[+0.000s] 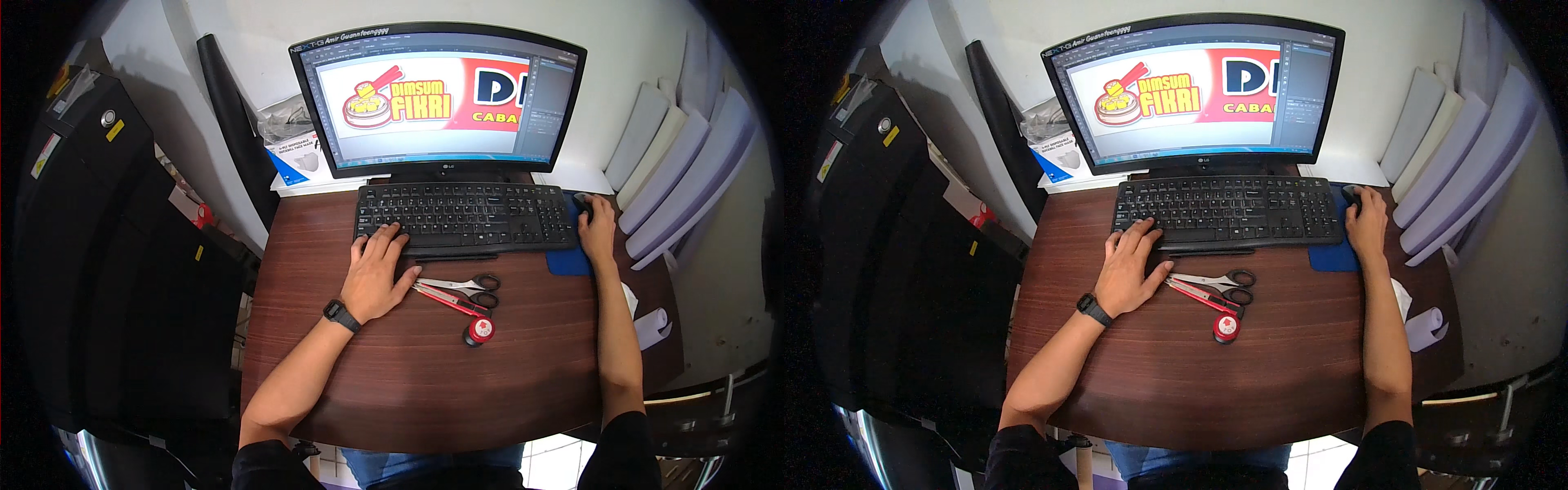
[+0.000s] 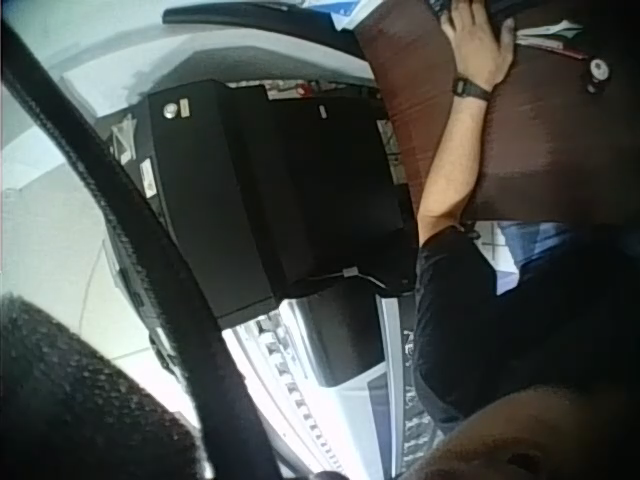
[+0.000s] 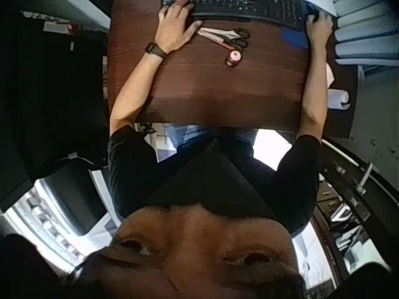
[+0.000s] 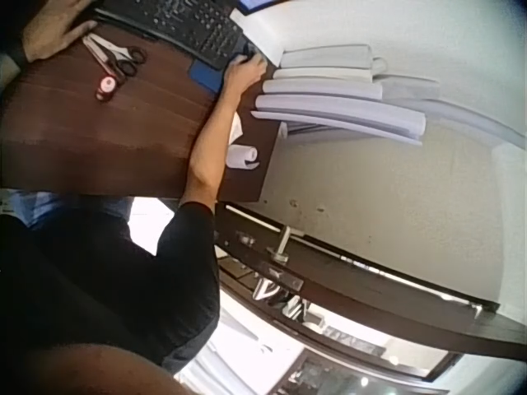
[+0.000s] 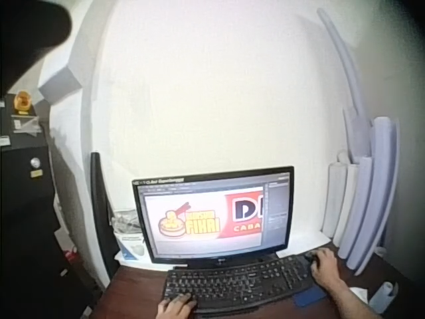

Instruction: Creating and editing a logo or banner design using graphic software on a computer.

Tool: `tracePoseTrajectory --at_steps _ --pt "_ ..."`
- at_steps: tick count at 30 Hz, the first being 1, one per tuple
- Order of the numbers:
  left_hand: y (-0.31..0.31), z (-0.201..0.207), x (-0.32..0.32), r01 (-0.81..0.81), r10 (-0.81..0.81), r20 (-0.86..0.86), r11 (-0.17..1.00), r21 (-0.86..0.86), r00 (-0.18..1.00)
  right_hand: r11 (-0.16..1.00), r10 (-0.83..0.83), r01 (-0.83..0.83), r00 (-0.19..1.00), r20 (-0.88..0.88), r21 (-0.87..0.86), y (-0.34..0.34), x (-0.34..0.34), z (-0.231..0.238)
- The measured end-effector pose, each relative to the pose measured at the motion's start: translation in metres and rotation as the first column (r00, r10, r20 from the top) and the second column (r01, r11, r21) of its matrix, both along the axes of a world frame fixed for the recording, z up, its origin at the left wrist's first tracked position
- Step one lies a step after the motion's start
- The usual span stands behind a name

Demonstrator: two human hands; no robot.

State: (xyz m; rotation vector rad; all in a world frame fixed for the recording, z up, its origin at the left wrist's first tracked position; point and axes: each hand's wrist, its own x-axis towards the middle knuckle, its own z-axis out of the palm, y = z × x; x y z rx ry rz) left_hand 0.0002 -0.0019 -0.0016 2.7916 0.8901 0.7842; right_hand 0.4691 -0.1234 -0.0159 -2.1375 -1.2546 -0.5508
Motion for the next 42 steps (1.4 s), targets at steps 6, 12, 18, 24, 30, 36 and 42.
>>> tracePoseTrajectory --at_steps 6,12,18,24,30,36,42 --pt "-0.0002 0.0011 0.0011 0.012 -0.012 0.011 1.000 0.000 1.000 1.000 -0.001 0.001 1.000 0.002 0.025 -0.0006 -0.0012 -0.0003" --pt "-0.0004 0.0023 0.0007 0.002 -0.002 0.004 1.000 0.002 1.000 0.999 0.016 -0.016 1.000 -0.001 0.040 0.0019 -0.0026 -0.0015" --pt "-0.0014 0.0033 0.0034 0.005 -0.005 0.005 1.000 0.003 1.000 0.999 0.005 -0.005 1.000 0.005 0.046 -0.0002 0.0000 -0.0024" --pt "-0.0012 0.0036 0.0021 -0.002 0.002 0.005 1.000 0.004 1.000 0.999 0.011 -0.011 1.000 -0.011 0.043 0.0002 -0.0029 0.0000" --pt "-0.0008 0.0037 0.0033 0.003 -0.003 0.007 1.000 0.001 1.000 0.998 0.023 -0.024 1.000 0.018 0.058 -0.0001 0.0012 -0.0021" --pt "0.0001 0.0023 0.0019 0.008 -0.008 0.012 1.000 0.006 1.000 0.999 0.006 -0.007 1.000 0.013 0.049 0.0006 -0.0024 -0.0004" --pt "-0.0007 0.0028 0.0019 0.005 -0.005 0.000 1.000 -0.007 1.000 1.000 0.005 -0.006 1.000 0.011 0.030 -0.0007 -0.0034 0.0016"
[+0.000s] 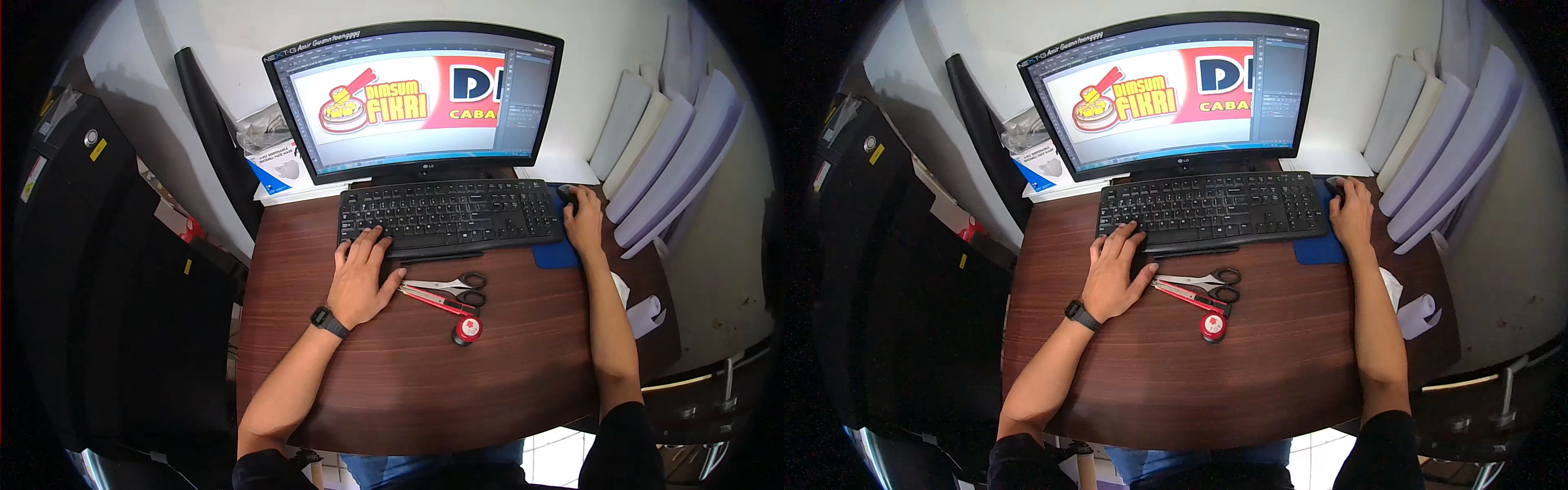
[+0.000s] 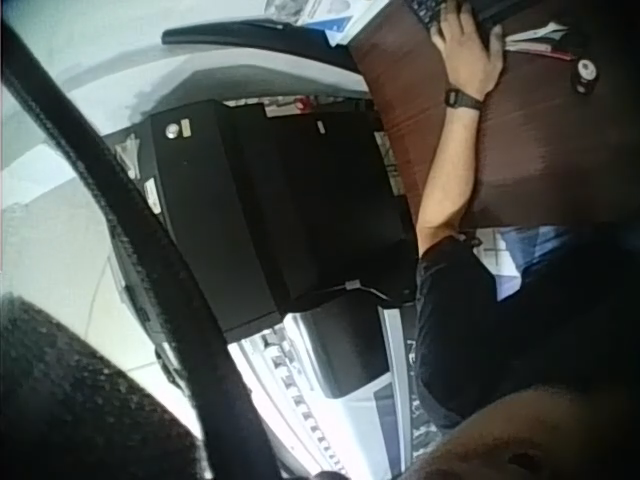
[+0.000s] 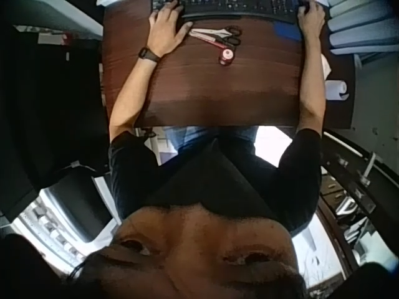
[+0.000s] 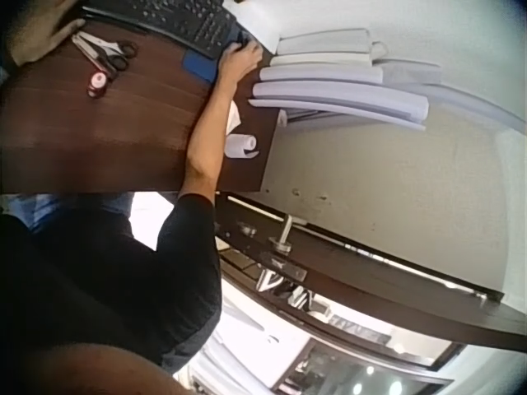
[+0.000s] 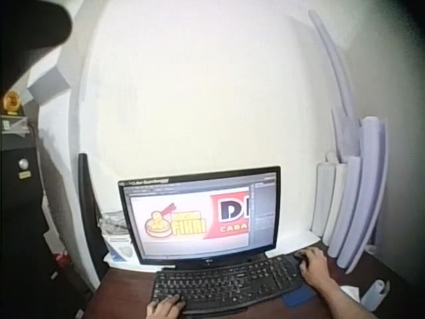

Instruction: Creating and editing a logo or banner design using graphic software on a computer.

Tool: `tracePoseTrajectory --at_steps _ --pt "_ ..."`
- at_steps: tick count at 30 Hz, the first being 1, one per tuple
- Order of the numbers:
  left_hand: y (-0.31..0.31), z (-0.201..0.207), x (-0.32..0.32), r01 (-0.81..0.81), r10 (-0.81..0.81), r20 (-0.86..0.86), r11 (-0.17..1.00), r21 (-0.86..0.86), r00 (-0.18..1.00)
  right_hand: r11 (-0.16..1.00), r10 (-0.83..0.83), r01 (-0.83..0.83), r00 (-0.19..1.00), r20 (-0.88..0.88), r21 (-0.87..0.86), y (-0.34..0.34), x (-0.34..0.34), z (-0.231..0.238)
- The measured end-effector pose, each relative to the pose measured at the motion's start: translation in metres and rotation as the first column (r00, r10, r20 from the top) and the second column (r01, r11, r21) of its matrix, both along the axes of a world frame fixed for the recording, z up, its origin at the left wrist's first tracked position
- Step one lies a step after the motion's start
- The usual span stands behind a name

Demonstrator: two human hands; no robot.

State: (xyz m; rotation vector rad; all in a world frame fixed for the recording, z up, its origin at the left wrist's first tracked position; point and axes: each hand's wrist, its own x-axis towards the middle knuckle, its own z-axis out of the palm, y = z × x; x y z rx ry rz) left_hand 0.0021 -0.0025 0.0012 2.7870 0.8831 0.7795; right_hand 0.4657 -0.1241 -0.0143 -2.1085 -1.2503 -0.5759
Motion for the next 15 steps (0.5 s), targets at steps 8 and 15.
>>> tracePoseTrajectory --at_steps 8,15 --pt "0.0005 -0.0012 -0.0006 0.004 -0.004 0.008 1.000 0.011 1.000 1.000 -0.002 0.002 1.000 -0.016 -0.030 -0.0001 0.0007 0.0007" --pt "0.0016 -0.0017 -0.0012 0.004 -0.004 0.006 1.000 0.019 1.000 1.000 -0.003 0.003 1.000 -0.004 -0.014 0.0005 0.0007 -0.0002"
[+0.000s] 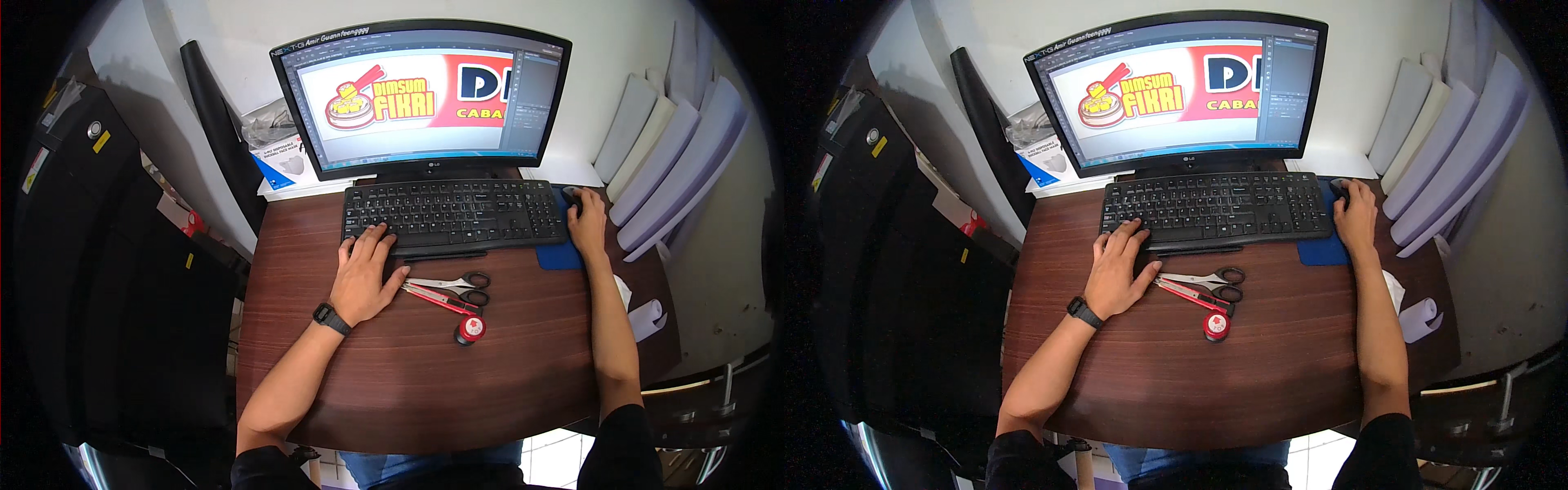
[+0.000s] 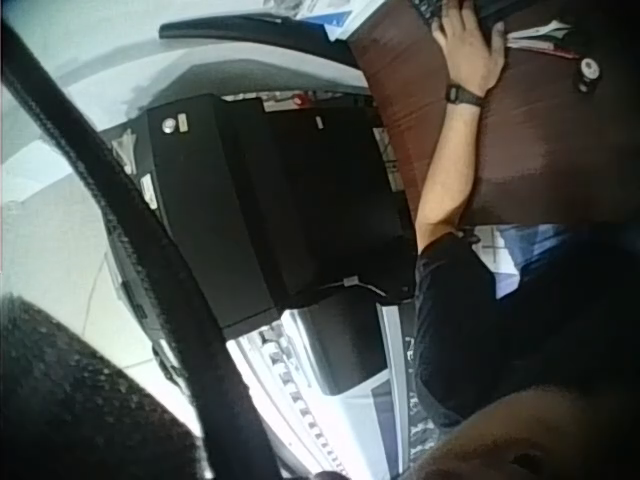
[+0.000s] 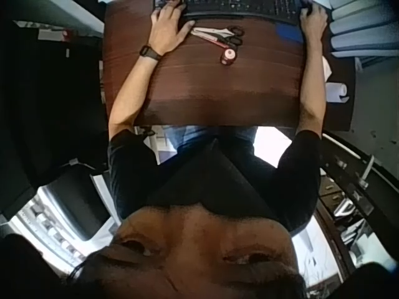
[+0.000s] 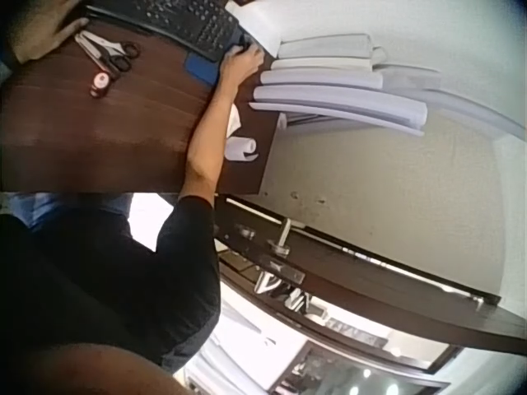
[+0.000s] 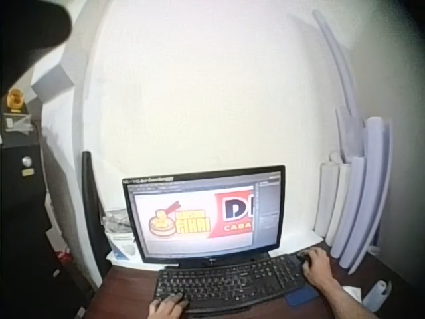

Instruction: Creating and editing a logo or banner design using graphic software on a computer.

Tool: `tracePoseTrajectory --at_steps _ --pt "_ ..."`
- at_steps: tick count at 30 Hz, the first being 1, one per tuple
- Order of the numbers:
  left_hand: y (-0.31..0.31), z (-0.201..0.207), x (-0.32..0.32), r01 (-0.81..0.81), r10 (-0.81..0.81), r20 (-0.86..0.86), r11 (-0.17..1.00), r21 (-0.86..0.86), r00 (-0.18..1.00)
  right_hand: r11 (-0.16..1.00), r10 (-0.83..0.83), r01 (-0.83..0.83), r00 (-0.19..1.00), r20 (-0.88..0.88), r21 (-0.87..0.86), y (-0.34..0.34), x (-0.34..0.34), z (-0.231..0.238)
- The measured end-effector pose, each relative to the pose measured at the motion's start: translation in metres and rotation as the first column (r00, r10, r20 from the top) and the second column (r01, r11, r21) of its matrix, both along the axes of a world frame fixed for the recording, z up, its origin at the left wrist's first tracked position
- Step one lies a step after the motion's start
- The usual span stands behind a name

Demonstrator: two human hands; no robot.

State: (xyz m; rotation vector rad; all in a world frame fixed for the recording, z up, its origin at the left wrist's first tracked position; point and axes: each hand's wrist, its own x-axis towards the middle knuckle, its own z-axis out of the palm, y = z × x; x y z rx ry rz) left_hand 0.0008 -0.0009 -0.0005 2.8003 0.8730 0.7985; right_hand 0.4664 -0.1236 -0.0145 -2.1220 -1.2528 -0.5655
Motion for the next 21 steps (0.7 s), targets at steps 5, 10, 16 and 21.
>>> tracePoseTrajectory --at_steps 5,10,16,21 --pt "-0.0003 -0.0007 0.0011 -0.004 0.004 -0.001 1.000 -0.005 1.000 1.000 0.000 0.000 1.000 -0.003 -0.008 -0.0010 -0.0005 0.0007" --pt "-0.0013 0.0011 -0.0004 -0.009 0.009 -0.001 1.000 -0.012 1.000 1.000 -0.009 0.009 1.000 0.008 -0.006 0.0005 -0.0040 0.0015" --pt "-0.0004 -0.0001 0.0005 -0.005 0.005 -0.002 1.000 -0.022 1.000 1.000 -0.006 0.006 0.999 0.033 -0.008 -0.0014 -0.0011 0.0006" --pt "0.0000 -0.0021 -0.0002 -0.007 0.007 0.000 1.000 -0.018 1.000 1.000 -0.004 0.004 0.999 0.043 -0.013 -0.0004 -0.0003 0.0000"
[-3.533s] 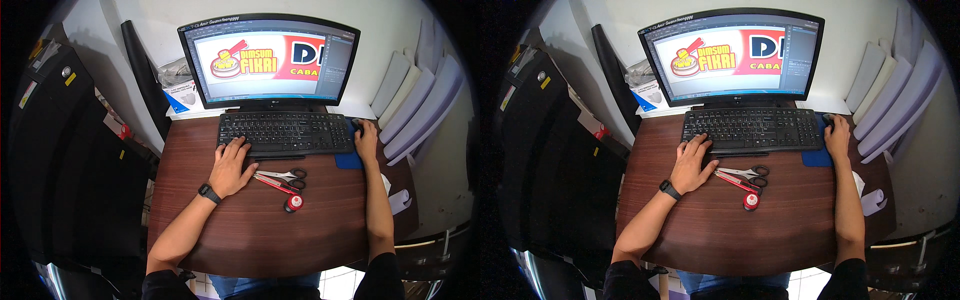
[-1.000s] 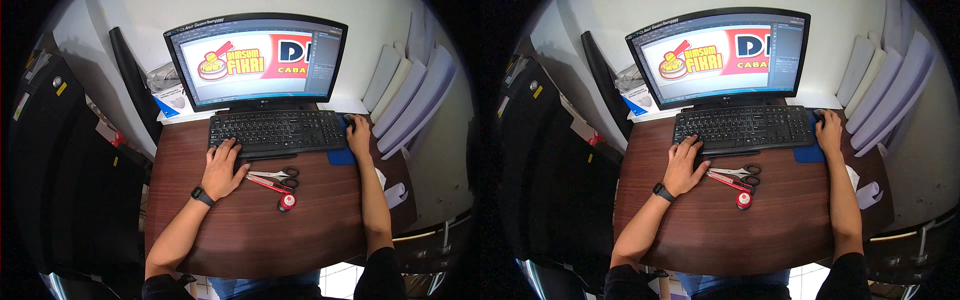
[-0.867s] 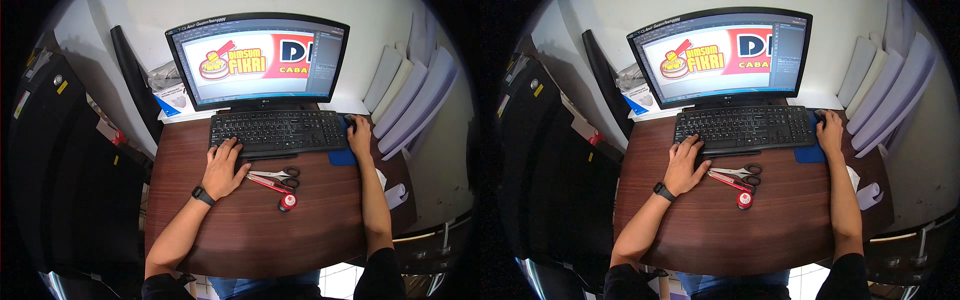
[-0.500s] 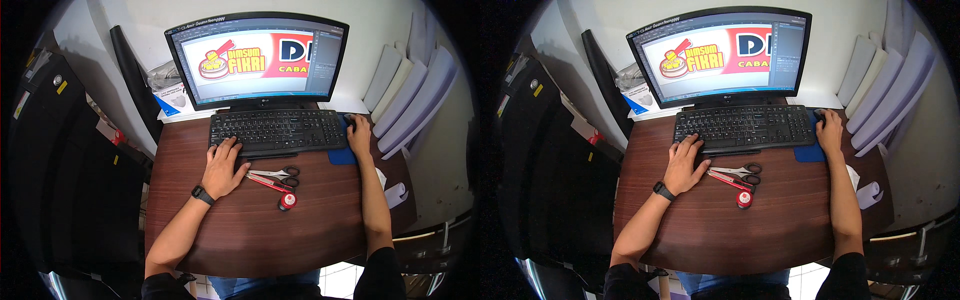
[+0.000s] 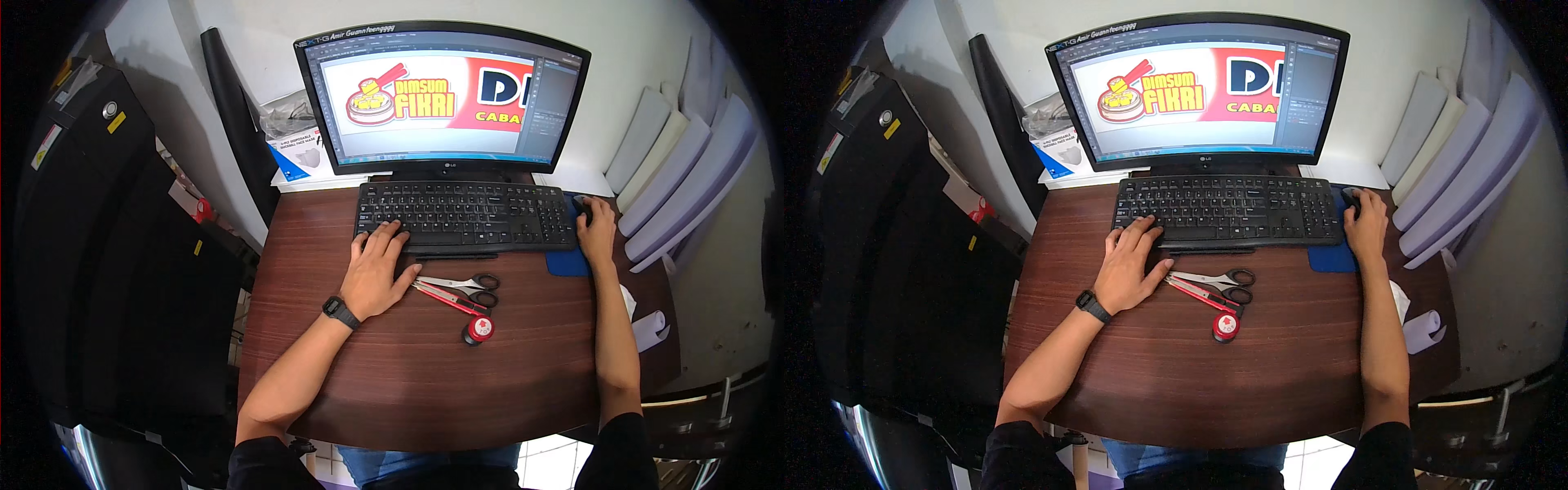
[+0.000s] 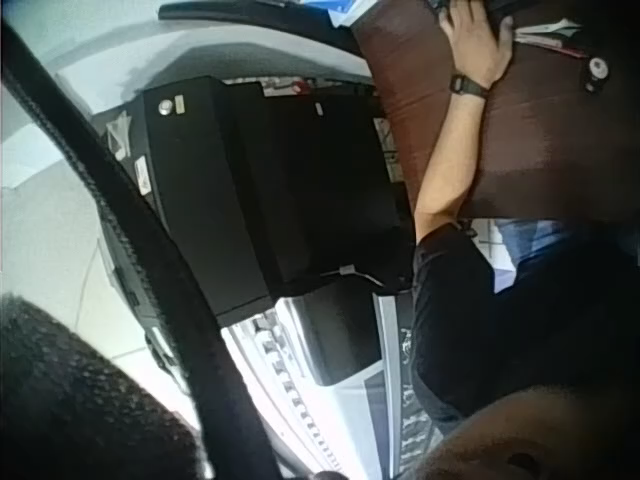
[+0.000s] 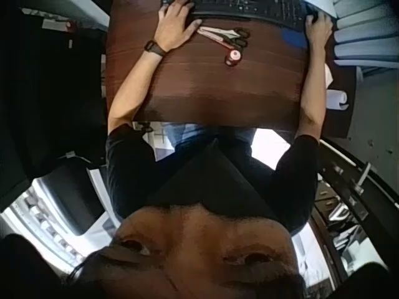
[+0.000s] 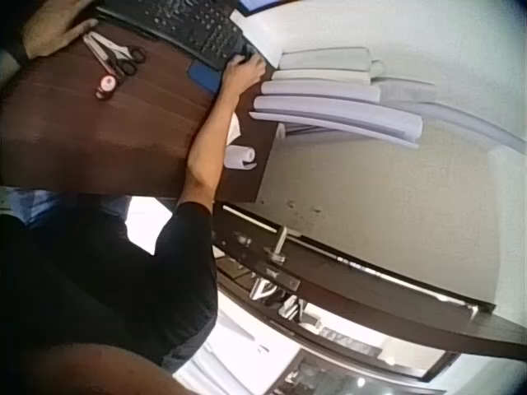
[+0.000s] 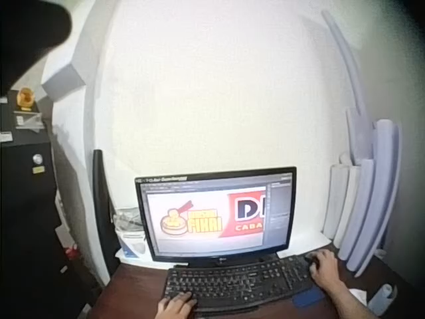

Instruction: Creating and editing a logo or banner design using graphic software on a computer.

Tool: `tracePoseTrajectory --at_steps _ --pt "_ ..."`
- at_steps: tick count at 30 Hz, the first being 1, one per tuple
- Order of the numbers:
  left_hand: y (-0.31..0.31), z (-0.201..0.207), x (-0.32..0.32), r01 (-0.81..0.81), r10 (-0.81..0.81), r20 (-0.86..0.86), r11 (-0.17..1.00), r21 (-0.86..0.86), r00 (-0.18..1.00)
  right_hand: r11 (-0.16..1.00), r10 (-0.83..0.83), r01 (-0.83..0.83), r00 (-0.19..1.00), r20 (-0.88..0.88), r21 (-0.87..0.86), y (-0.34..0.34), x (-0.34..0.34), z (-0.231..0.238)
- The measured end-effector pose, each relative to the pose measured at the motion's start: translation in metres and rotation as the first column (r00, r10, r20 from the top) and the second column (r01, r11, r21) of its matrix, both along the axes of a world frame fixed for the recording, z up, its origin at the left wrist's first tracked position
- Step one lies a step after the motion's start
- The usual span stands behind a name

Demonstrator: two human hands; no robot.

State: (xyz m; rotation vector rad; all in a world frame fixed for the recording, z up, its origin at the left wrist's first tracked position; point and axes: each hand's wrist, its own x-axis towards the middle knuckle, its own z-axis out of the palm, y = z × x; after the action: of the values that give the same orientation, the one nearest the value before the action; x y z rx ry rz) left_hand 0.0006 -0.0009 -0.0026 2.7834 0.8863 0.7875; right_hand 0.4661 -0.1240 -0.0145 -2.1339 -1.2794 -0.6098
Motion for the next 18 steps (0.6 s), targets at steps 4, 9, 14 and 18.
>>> tracePoseTrajectory --at_steps 4,9,14,18 --pt "-0.0006 0.0004 -0.0005 -0.001 0.001 -0.006 1.000 0.007 1.000 1.000 0.004 -0.004 1.000 0.002 -0.010 -0.0006 -0.0022 0.0022" --pt "0.0000 -0.0007 -0.0003 -0.002 0.002 -0.005 1.000 0.005 1.000 1.000 0.003 -0.003 1.000 0.012 -0.014 -0.0012 -0.0013 0.0027" --pt "0.0007 -0.0017 -0.0010 -0.007 0.007 -0.013 1.000 0.004 1.000 1.000 0.000 0.001 1.000 0.022 -0.026 -0.0006 -0.0046 0.0041" --pt "0.0007 -0.0021 -0.0008 -0.013 0.013 -0.008 1.000 -0.004 1.000 1.000 0.000 0.001 1.000 0.022 -0.020 -0.0010 -0.0053 0.0049"
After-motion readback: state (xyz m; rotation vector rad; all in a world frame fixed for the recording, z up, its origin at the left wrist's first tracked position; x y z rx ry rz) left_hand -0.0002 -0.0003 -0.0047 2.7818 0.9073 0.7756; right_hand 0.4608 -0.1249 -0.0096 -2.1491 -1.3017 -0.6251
